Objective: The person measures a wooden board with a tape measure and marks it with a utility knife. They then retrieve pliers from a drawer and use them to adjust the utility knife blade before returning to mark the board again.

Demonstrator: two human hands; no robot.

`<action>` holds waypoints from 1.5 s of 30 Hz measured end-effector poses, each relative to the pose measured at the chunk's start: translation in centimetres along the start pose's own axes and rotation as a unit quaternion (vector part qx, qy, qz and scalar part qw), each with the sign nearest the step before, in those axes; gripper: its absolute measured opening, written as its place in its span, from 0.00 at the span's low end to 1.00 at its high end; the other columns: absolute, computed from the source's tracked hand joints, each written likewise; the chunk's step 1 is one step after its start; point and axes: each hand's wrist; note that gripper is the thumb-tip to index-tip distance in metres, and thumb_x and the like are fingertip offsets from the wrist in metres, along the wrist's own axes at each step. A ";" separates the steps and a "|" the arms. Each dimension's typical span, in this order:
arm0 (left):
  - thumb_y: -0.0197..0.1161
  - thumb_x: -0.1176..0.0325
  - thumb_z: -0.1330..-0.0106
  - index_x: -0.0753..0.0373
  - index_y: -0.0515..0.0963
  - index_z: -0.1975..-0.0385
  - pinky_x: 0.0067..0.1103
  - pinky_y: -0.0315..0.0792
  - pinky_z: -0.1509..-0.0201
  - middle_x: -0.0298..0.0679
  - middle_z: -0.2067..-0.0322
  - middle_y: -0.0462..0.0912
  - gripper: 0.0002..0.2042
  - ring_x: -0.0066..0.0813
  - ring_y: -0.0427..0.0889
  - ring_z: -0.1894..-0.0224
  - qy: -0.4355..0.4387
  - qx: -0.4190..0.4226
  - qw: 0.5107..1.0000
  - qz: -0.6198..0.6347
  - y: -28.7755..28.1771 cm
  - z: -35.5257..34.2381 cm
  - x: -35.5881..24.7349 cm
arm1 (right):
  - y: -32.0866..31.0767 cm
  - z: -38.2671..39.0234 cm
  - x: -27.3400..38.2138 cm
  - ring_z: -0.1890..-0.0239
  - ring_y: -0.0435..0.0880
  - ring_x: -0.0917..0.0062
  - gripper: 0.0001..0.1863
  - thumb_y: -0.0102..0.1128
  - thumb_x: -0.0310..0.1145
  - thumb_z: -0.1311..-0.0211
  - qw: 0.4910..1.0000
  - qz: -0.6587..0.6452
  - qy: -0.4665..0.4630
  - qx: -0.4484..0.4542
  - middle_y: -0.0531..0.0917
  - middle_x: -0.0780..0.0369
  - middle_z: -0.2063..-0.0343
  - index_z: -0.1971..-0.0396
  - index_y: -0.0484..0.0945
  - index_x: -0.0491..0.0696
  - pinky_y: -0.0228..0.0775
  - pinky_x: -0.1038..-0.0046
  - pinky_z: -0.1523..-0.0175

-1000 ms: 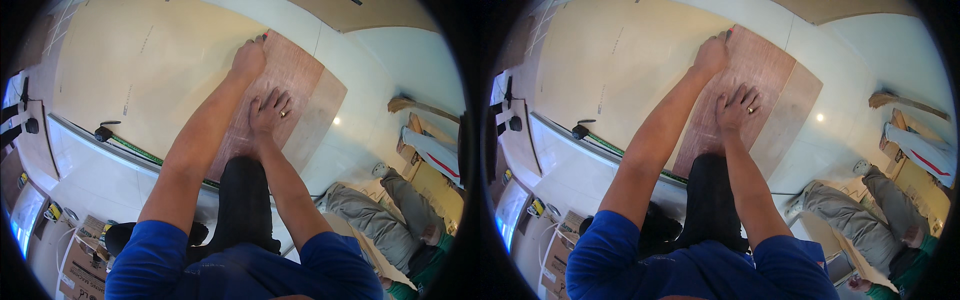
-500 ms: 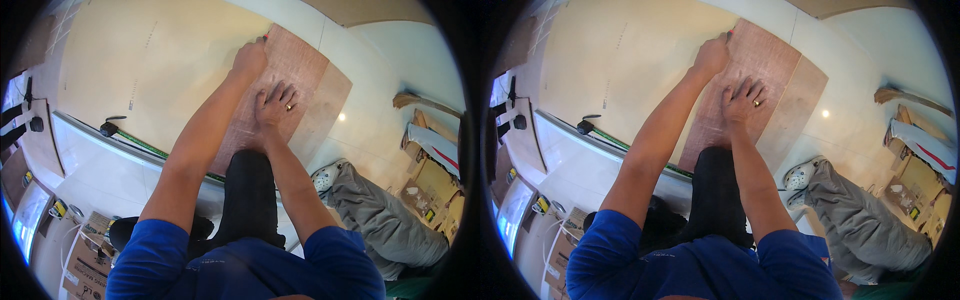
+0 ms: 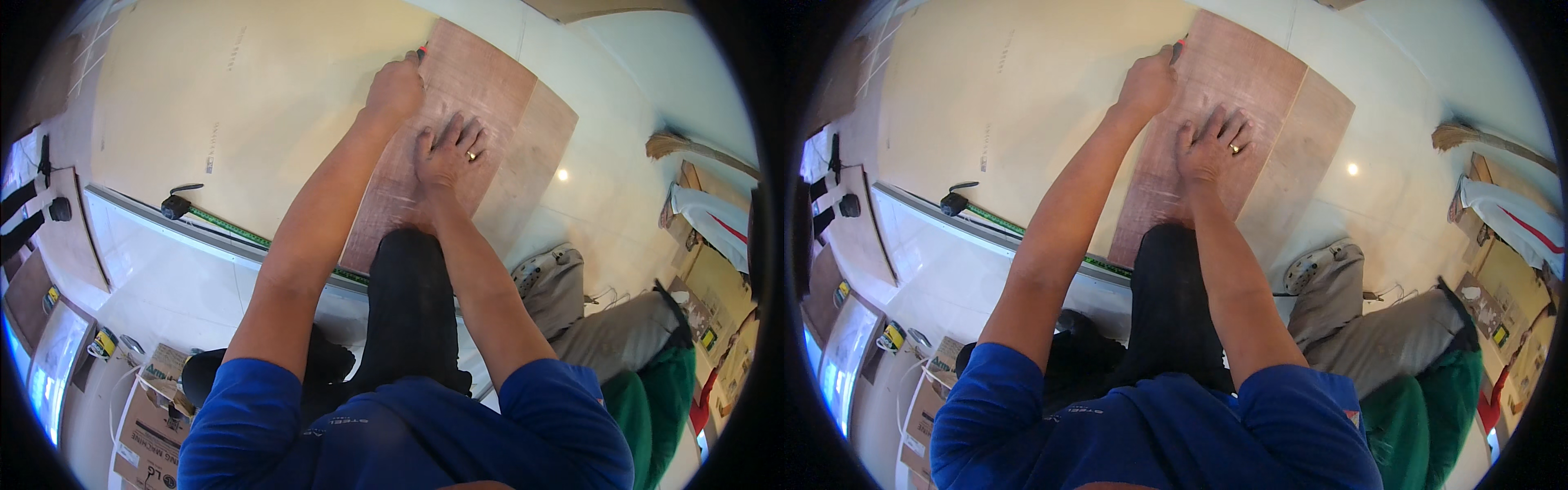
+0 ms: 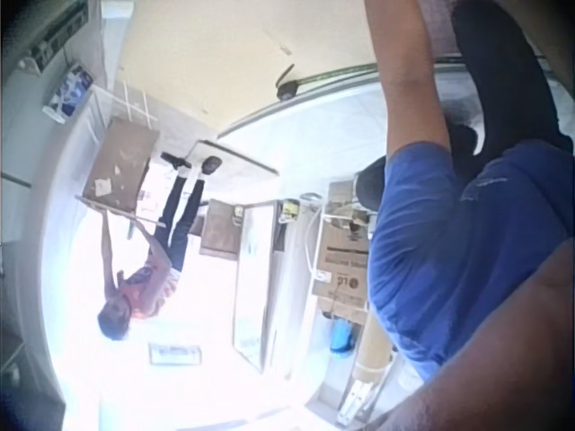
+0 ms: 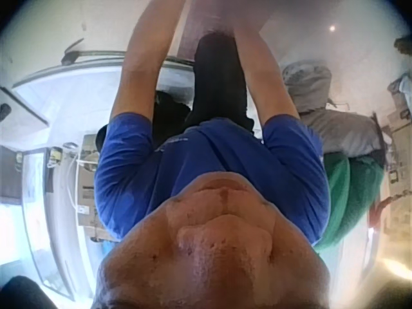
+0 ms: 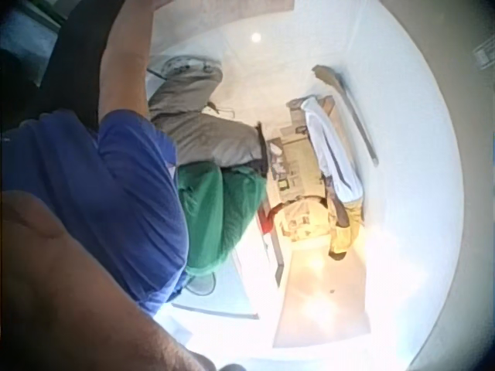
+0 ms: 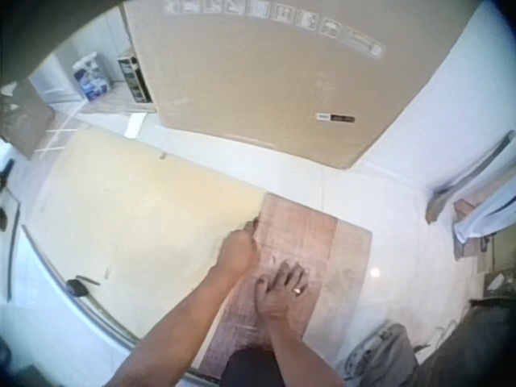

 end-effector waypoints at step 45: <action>0.59 0.70 0.31 0.67 0.70 0.36 0.50 0.76 0.50 0.64 0.62 0.83 0.23 0.67 0.83 0.56 -0.074 0.040 0.996 0.015 0.4 20.4 5.0 | -0.3 0.0 -0.1 0.19 0.41 0.38 0.45 0.45 0.60 0.31 0.999 -0.007 -0.041 -0.023 0.49 0.39 0.22 0.21 0.57 0.45 0.29 0.30 0.23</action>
Point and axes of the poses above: each hand's wrist, its own z-axis away from the middle knuckle, its own y-axis out of the palm, x = y × z
